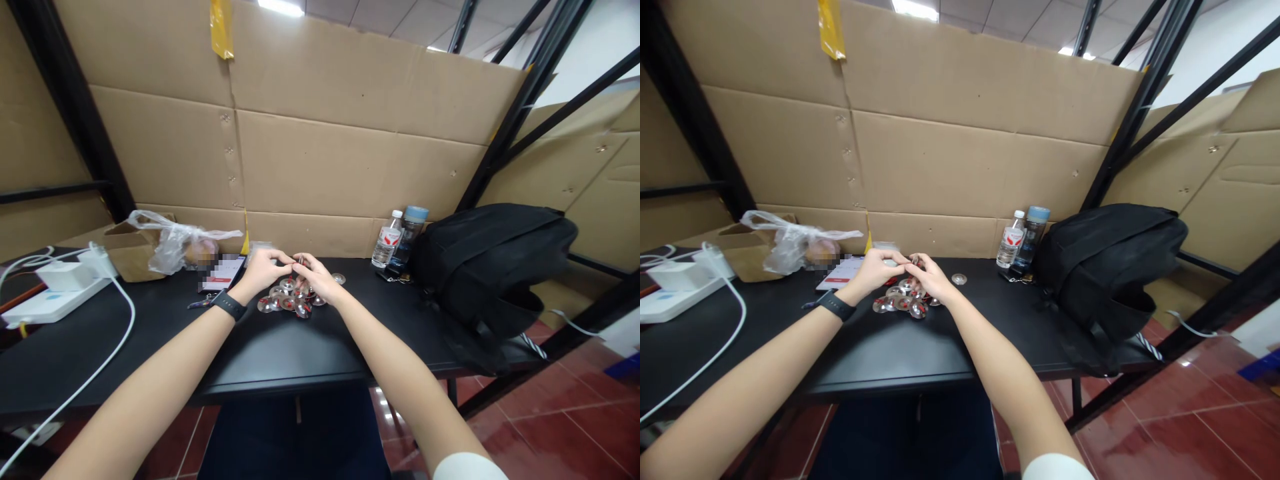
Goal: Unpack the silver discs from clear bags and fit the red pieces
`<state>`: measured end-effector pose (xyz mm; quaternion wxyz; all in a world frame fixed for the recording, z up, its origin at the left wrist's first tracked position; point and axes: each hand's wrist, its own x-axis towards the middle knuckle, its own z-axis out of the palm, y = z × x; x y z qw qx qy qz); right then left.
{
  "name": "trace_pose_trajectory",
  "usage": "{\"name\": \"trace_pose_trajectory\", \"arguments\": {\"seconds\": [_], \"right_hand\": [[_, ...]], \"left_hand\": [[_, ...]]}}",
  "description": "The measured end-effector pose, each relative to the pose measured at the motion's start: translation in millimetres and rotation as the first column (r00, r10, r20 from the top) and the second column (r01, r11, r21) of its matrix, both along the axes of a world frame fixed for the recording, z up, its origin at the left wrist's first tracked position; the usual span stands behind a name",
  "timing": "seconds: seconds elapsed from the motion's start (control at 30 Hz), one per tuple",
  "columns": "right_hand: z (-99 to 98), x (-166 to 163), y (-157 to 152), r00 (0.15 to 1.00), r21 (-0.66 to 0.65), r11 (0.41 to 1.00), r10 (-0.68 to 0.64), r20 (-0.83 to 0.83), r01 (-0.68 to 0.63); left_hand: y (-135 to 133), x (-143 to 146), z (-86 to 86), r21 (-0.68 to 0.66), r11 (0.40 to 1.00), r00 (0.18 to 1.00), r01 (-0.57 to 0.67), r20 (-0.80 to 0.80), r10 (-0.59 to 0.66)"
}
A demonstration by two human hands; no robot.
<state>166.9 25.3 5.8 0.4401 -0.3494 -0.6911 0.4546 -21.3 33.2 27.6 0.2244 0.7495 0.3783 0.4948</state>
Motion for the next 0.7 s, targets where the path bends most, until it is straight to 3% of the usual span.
{"name": "trace_pose_trajectory", "arguments": {"seconds": [0.13, 0.2, 0.27, 0.33, 0.4, 0.53, 0.7], "right_hand": [[9.0, 37.3, 12.3, 0.932, 0.249, 0.951, -0.249, 0.264, 0.184], [11.6, 64.5, 20.4, 0.809, 0.369, 0.895, -0.403, 0.427, 0.251], [11.0, 89.5, 28.7, 0.669, 0.383, 0.879, -0.468, 0.577, 0.284], [8.0, 107.6, 36.0, 0.58, 0.363, 0.888, -0.459, 0.673, 0.281], [4.2, 117.6, 41.2, 0.542, 0.296, 0.926, -0.378, 0.751, 0.235], [-1.8, 121.3, 45.6, 0.51, 0.202, 0.964, -0.263, 0.819, 0.173], [-6.9, 120.4, 48.0, 0.493, 0.217, 0.96, -0.278, 0.824, 0.178]], "left_hand": [[9.4, -23.8, -2.0, 0.122, 0.967, 0.933, -0.223, -0.262, 0.248], [16.4, -39.4, -6.3, 0.107, 0.973, 0.873, -0.202, -0.43, 0.229], [23.1, -52.4, -11.8, 0.079, 0.984, 0.841, -0.159, -0.511, 0.177], [28.1, -59.6, -17.0, 0.061, 0.988, 0.809, -0.14, -0.569, 0.149], [30.9, -59.8, -20.9, 0.06, 0.992, 0.778, -0.108, -0.616, 0.122], [30.0, -44.9, -25.6, 0.074, 0.996, 0.751, 0.05, -0.66, 0.011], [24.8, -25.9, -32.5, 0.041, 0.99, 0.694, 0.134, -0.717, -0.064]]}}
